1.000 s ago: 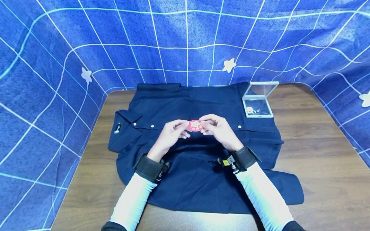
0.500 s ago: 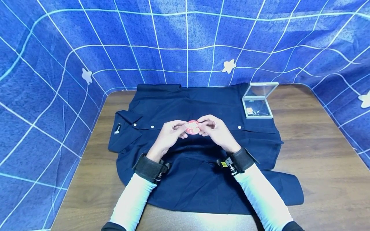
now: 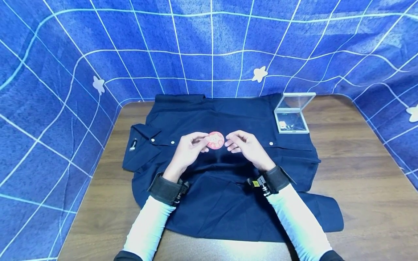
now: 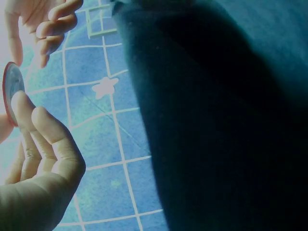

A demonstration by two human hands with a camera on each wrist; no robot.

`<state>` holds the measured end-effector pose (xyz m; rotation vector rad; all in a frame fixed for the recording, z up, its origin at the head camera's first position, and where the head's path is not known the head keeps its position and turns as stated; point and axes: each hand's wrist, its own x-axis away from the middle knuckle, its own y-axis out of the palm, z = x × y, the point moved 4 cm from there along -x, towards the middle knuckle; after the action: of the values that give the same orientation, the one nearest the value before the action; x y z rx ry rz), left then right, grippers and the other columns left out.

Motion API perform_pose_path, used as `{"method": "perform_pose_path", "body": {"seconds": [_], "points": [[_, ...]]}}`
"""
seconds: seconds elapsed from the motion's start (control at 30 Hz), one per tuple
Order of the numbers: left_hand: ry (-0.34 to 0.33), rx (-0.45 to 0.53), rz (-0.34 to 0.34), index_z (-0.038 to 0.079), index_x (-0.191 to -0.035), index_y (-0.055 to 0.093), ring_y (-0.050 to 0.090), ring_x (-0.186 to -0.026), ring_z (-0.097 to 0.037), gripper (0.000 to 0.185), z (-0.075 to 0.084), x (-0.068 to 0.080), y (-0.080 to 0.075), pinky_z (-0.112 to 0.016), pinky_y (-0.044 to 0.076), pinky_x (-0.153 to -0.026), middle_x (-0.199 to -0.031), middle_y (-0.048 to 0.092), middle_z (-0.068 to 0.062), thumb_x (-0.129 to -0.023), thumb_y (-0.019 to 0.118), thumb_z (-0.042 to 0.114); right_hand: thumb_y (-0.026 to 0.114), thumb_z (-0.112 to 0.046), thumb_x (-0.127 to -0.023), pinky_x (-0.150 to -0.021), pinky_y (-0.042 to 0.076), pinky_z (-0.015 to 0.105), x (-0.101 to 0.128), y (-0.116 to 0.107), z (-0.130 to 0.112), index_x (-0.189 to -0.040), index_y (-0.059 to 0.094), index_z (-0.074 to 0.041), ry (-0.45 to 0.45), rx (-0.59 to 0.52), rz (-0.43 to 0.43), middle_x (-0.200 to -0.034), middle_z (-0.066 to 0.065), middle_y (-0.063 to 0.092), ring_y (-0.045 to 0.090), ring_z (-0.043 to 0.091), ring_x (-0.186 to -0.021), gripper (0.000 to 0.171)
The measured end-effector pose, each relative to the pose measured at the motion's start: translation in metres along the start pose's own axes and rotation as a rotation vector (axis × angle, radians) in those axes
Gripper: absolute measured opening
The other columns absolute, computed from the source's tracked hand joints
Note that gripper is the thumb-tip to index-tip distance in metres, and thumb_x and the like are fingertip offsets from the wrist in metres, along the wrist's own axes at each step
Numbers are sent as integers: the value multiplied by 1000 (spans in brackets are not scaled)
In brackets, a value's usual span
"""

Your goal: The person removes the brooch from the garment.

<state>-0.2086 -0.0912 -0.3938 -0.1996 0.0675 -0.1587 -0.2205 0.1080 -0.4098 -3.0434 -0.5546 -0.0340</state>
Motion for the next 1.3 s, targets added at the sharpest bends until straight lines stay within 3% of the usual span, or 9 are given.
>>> {"method": "perform_pose_path", "body": {"seconds": [0.1, 0.23, 0.33, 0.5, 0.67, 0.8, 1.03, 1.3], "points": [[10, -22, -6, -5, -117, 65, 67, -67, -8, 26, 3, 2, 2, -34, 60, -76, -100, 70, -25, -96, 61, 10, 46, -19, -105, -83, 59, 38, 0, 1, 1, -116, 58, 9, -7, -25, -25, -92, 5, 67, 69, 24, -84, 32], [30, -63, -9, -2, -116, 67, 70, -72, -21, 25, 8, 5, 4, -39, 60, -77, -98, 71, -23, -96, 62, 11, 43, -27, -106, -78, 59, 27, 2, 4, 0, -117, 57, 8, 5, -63, -38, -90, 3, 65, 67, 15, -80, 39], [66, -113, -8, 0, -114, 68, 71, -74, -26, 24, 10, 6, 6, -27, 57, -68, -96, 72, -21, -95, 63, 12, 42, -29, -106, -76, 58, 23, 4, 5, -1, -119, 55, 9, 18, -90, -40, -90, 2, 63, 65, 9, -77, 42], [128, -194, -10, 2, -113, 69, 71, -70, -22, 23, 12, 8, 10, -21, 50, -60, -92, 74, -17, -94, 65, 15, 45, -22, -105, -77, 58, 24, 5, 5, -3, -120, 57, 9, 5, -30, -37, -95, 4, 63, 65, 9, -78, 36], [161, -226, -17, 2, -113, 69, 71, -70, -25, 24, 13, 9, 13, -22, 50, -59, -91, 75, -16, -94, 65, 16, 52, -13, -102, -81, 59, 31, 6, 6, -7, -121, 60, 7, -50, 78, -57, -110, 18, 65, 68, 9, -83, 29], [161, -232, -18, 2, -113, 69, 71, -71, -27, 24, 13, 9, 13, -22, 50, -59, -91, 75, -16, -95, 65, 17, 57, -10, -99, -80, 60, 32, 7, 6, -8, -118, 61, 6, -77, 100, -69, -110, 22, 66, 69, 8, -83, 26], [154, -219, -14, 1, -112, 69, 71, -72, -31, 24, 12, 9, 12, -21, 49, -58, -91, 74, -17, -95, 65, 17, 58, -9, -98, -79, 59, 28, 7, 3, -6, -116, 62, 4, -71, 118, -55, -105, 17, 67, 70, 15, -82, 22], [149, -219, -13, 1, -113, 69, 71, -71, -28, 25, 11, 9, 12, -21, 48, -58, -91, 74, -17, -95, 65, 18, 57, -9, -99, -80, 59, 27, 7, 3, -7, -116, 62, 4, -83, 133, -64, -105, 18, 67, 68, 7, -80, 22]]}}
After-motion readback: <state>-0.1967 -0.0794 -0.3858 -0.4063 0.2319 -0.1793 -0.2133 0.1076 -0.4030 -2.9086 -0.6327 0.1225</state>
